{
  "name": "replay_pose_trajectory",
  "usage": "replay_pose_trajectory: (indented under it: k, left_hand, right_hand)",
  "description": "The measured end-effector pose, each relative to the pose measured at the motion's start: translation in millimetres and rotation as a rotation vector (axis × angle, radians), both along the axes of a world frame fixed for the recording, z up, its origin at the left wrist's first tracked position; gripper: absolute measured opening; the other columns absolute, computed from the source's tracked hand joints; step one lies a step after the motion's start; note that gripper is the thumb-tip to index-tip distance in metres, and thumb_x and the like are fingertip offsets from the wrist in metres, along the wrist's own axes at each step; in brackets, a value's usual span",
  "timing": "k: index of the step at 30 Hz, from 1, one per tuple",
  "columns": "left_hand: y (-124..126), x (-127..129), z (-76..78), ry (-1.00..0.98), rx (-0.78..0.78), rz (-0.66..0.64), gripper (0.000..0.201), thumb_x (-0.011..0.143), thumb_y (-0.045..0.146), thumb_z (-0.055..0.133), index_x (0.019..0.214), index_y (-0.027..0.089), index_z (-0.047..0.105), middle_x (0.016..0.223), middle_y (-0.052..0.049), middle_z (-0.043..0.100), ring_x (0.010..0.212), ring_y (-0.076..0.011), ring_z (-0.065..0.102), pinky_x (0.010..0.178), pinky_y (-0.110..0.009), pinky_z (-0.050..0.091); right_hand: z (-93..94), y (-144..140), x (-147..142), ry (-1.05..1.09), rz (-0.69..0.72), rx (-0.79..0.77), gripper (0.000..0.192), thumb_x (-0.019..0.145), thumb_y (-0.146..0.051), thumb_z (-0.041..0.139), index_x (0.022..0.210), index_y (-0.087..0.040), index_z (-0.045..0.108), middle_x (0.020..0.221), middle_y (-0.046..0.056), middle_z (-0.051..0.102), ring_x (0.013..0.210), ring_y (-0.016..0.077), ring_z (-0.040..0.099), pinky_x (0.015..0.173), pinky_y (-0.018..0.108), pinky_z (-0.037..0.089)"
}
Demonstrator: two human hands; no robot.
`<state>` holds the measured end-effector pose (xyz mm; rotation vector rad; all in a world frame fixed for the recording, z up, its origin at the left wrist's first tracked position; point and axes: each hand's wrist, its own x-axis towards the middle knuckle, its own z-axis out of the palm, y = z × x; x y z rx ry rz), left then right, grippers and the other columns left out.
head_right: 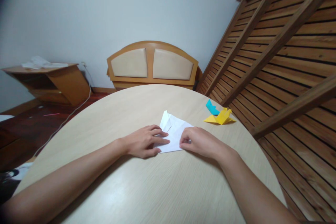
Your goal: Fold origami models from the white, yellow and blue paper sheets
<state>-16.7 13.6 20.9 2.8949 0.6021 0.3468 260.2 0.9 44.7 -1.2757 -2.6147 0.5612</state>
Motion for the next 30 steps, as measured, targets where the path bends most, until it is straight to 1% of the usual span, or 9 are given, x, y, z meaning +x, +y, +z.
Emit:
replay_pose_trajectory:
  k: [2,6,9,12,14,17,19,25,30]
  left_hand:
    - [-0.3,0.4,0.5,0.004,-0.003,0.002,0.045,0.092,0.039,0.057,0.134,0.025,0.06,0.138,-0.01,0.06,0.122,-0.0325,0.055,0.107,-0.048,0.041]
    - [0.0,1.4,1.0,0.008,-0.001,0.006,0.048,0.091,0.041,0.058,0.136,0.026,0.059,0.137,-0.01,0.06,0.121,-0.0332,0.055,0.106,-0.048,0.042]
    - [-0.1,2.1,2.0,0.02,0.004,0.003,0.048,0.091,0.041,0.058,0.136,0.025,0.059,0.135,-0.011,0.06,0.12,-0.0331,0.055,0.105,-0.048,0.042]
    - [-1.1,2.6,3.1,0.022,0.012,0.003,0.045,0.091,0.041,0.057,0.133,0.023,0.062,0.133,-0.012,0.061,0.117,-0.0329,0.056,0.105,-0.048,0.043]
    - [-1.8,2.9,2.8,0.014,0.014,0.009,0.046,0.091,0.041,0.057,0.133,0.024,0.061,0.133,-0.012,0.061,0.117,-0.0327,0.056,0.104,-0.048,0.043]
    - [-2.3,3.0,0.9,0.007,0.015,0.018,0.047,0.091,0.04,0.057,0.136,0.026,0.059,0.133,-0.011,0.061,0.119,-0.0327,0.055,0.105,-0.048,0.042]
    - [-2.2,3.1,-0.6,0.006,0.017,0.024,0.047,0.091,0.039,0.057,0.136,0.026,0.058,0.134,-0.011,0.06,0.12,-0.0329,0.054,0.105,-0.048,0.042]
    - [-2.3,3.1,-2.1,0.001,0.031,0.019,0.046,0.091,0.038,0.056,0.136,0.025,0.059,0.134,-0.011,0.06,0.12,-0.0333,0.054,0.106,-0.048,0.041]
    - [-2.8,2.9,-1.3,0.012,0.032,0.02,0.045,0.094,0.035,0.053,0.137,0.024,0.058,0.134,-0.011,0.059,0.12,-0.0323,0.053,0.107,-0.048,0.041]
  right_hand:
    - [-3.8,2.4,0.5,0.012,-0.014,0.005,0.014,0.083,-0.023,0.066,0.092,-0.023,0.077,0.09,0.004,0.076,0.08,0.0212,0.067,0.07,0.029,0.049]
    - [-6.1,1.5,-0.9,0.007,0.062,0.027,0.029,0.088,-0.027,0.064,0.115,-0.025,0.074,0.111,0.007,0.071,0.098,0.023,0.066,0.087,0.033,0.049]
    - [-2.4,-4.3,-2.0,-0.043,0.091,0.034,0.026,0.088,-0.028,0.066,0.112,-0.027,0.076,0.117,0.007,0.069,0.103,0.024,0.066,0.092,0.034,0.048]
    - [1.7,-10.0,-2.5,-0.089,0.087,0.054,0.026,0.081,-0.02,0.069,0.104,-0.026,0.079,0.119,0.008,0.069,0.104,0.0262,0.066,0.093,0.035,0.049]
    - [2.7,-11.2,-3.3,-0.095,0.095,0.096,0.033,0.078,-0.014,0.066,0.106,-0.026,0.078,0.122,0.009,0.068,0.106,0.027,0.065,0.095,0.037,0.048]
    - [1.4,-8.2,-4.7,-0.076,0.13,0.144,0.047,0.076,-0.008,0.059,0.115,-0.03,0.075,0.122,0.007,0.068,0.108,0.026,0.064,0.096,0.037,0.048]
    - [-0.6,-3.9,-4.5,-0.064,0.144,0.15,0.05,0.075,-0.006,0.058,0.116,-0.03,0.075,0.121,0.006,0.069,0.108,0.0253,0.064,0.096,0.036,0.048]
    - [-6.5,8.3,1.6,-0.017,0.135,0.14,0.04,0.079,-0.006,0.058,0.108,-0.027,0.077,0.114,0.006,0.072,0.105,0.0231,0.066,0.094,0.035,0.048]
    - [-8.7,12.5,-2.0,0.065,0.154,0.135,0.019,0.089,-0.017,0.062,0.098,-0.025,0.077,0.104,0.005,0.073,0.097,0.0208,0.066,0.089,0.032,0.048]
